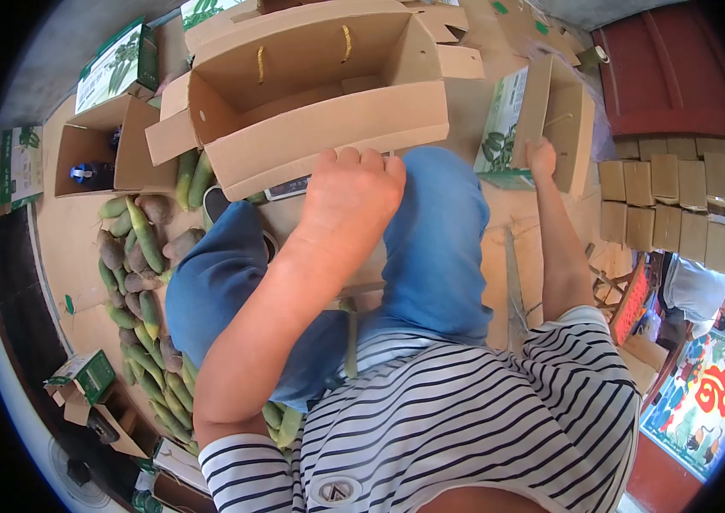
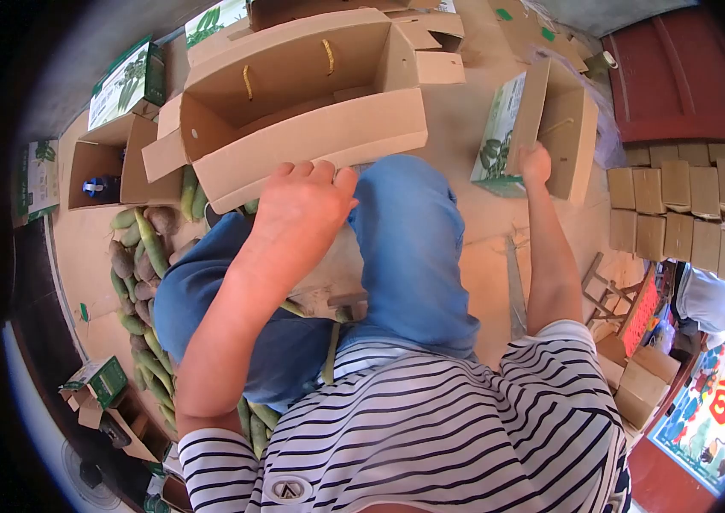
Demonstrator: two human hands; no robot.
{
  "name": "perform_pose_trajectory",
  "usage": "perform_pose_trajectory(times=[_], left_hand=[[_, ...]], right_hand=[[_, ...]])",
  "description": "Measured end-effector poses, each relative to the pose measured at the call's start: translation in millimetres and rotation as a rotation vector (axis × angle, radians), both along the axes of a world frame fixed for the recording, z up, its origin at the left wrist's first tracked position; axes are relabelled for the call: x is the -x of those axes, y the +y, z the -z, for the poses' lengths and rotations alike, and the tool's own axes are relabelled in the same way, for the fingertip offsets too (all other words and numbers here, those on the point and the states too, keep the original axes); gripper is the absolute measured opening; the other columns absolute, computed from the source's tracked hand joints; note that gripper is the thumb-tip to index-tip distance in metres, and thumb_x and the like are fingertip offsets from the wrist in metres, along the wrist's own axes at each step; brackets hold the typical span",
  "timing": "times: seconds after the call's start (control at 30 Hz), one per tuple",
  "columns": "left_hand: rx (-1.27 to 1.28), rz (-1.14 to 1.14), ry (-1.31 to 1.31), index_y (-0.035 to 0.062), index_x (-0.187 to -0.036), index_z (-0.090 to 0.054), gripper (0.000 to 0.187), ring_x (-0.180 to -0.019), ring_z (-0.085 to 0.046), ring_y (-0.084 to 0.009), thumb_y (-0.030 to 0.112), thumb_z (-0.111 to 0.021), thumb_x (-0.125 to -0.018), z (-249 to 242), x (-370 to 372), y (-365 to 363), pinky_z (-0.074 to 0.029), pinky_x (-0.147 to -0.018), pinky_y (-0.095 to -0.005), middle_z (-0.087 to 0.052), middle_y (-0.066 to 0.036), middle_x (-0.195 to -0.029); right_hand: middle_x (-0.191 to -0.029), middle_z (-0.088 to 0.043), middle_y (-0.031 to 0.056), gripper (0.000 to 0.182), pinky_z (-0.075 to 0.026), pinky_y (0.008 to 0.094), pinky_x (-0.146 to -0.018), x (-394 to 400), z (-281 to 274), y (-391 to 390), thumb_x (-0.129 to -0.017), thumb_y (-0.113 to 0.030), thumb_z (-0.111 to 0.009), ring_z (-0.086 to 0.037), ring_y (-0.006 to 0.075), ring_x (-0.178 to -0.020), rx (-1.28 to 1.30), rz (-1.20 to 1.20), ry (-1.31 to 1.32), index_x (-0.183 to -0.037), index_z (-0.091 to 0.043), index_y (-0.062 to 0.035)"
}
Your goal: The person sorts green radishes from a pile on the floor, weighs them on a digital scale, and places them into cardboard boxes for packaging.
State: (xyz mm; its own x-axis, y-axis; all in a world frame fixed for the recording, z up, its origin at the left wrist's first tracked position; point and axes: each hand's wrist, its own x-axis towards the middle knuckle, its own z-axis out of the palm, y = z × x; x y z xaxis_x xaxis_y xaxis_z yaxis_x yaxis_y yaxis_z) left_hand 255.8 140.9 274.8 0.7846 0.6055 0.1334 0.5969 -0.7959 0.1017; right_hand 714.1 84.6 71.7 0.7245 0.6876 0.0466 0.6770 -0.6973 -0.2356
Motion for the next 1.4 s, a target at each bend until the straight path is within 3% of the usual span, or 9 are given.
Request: perform_pose_trajectory(times=[0.17,0.37,0.53,0.8,0.9,1.03,1.13,1.2,1.4], left_hand=[[0.018,-0.018,-0.013,0.0076,-0.081,-0.056,0.015,-0.071,-0.058,-0.0226,0.016,-0.065,-0.073,1,-3,2,-0.045,-0.067,-0.0335,-0.056,-0.006,-0.071],[0.014,-0.016,-0.129,0.0074,-0.078,-0.057,0.008,-0.073,-0.059,-0.0227,0.01,-0.056,-0.07,8,-4,5,-0.044,-0.068,-0.0357,-0.057,-0.006,-0.071],[-0.019,-0.075,-0.051,0.0068,-0.079,-0.059,0.011,-0.072,-0.059,-0.0215,0.014,-0.058,-0.07,6,-3,-2,-0.041,-0.065,-0.0343,-0.06,-0.007,-0.073],[0.122,0.069,0.148,0.0044,-0.087,-0.063,0.021,-0.074,-0.059,-0.0256,0.017,-0.059,-0.072,-1,-3,-4,-0.039,-0.064,-0.0406,-0.063,-0.01,-0.079],[0.274,0.05,0.167,0.0039,-0.103,-0.066,0.03,-0.093,-0.059,-0.0367,0.018,-0.059,-0.077,3,-15,-1,-0.039,-0.081,-0.0558,-0.064,-0.017,-0.101],[0.174,0.101,0.161,0.0022,-0.098,-0.063,0.029,-0.084,-0.061,-0.0279,0.019,-0.061,-0.074,-8,-13,3,-0.042,-0.076,-0.0479,-0.064,-0.013,-0.089],[0.177,0.149,0.172,0.0033,-0.101,-0.064,0.031,-0.086,-0.061,-0.0289,0.019,-0.061,-0.074,-14,-12,3,-0.041,-0.078,-0.0493,-0.065,-0.013,-0.092],[0.089,0.142,0.165,0.0043,-0.1,-0.065,0.03,-0.087,-0.06,-0.03,0.018,-0.062,-0.074,-13,-12,-4,-0.041,-0.078,-0.05,-0.064,-0.014,-0.094],[0.204,0.057,0.263,0.004,-0.099,-0.067,0.03,-0.089,-0.059,-0.0342,0.018,-0.064,-0.073,-5,-29,1,-0.039,-0.077,-0.0538,-0.064,-0.017,-0.096]], right_hand=[[-0.099,-0.063,0.0209,0.033,-0.048,0.0445,-0.08,-2,-24,86,-0.078,-0.028,-0.055,-0.06,0.0363,-0.095,0.018,0.036,-0.062,-0.101,-0.062,-0.006],[-0.113,-0.059,0.0192,0.052,-0.046,0.0446,-0.085,13,13,135,-0.08,-0.031,-0.055,-0.057,0.0349,-0.105,0.241,-0.118,-0.034,-0.124,-0.041,-0.0083],[-0.105,-0.059,0.0232,0.039,-0.044,0.0447,-0.083,-10,39,96,-0.084,-0.033,-0.053,-0.056,0.0388,-0.1,0.221,-0.315,-0.08,-0.107,-0.056,-0.002],[-0.105,-0.061,0.0218,0.043,-0.044,0.0406,-0.084,-88,50,155,-0.081,-0.034,-0.057,-0.059,0.0365,-0.099,0.139,-0.352,-0.071,-0.11,-0.058,-0.0017],[-0.099,-0.064,0.0203,0.042,-0.045,0.0383,-0.082,-83,57,175,-0.082,-0.034,-0.057,-0.061,0.0346,-0.093,0.09,-0.442,0.003,-0.108,-0.06,-0.0016],[-0.107,-0.062,0.0183,0.041,-0.044,0.0348,-0.085,-92,45,193,-0.084,-0.027,-0.056,-0.059,0.0277,-0.099,0.049,-0.393,-0.024,-0.114,-0.056,0.0001],[-0.111,-0.061,0.0145,0.036,-0.043,0.0311,-0.088,-55,-27,207,-0.089,-0.021,-0.054,-0.058,0.0216,-0.102,-0.249,-0.623,-0.107,-0.117,-0.054,0.0009],[-0.116,-0.058,0.0114,0.035,-0.038,0.0297,-0.094,47,-111,198,-0.093,-0.021,-0.049,-0.054,0.0199,-0.108,-0.413,-0.814,0.154,-0.119,-0.053,0.0014],[-0.117,-0.057,0.0094,0.031,-0.039,0.0287,-0.092,297,-260,133,-0.092,-0.019,-0.05,-0.054,0.0167,-0.108,-0.103,-1.16,0.435,-0.117,-0.055,-0.0017]])
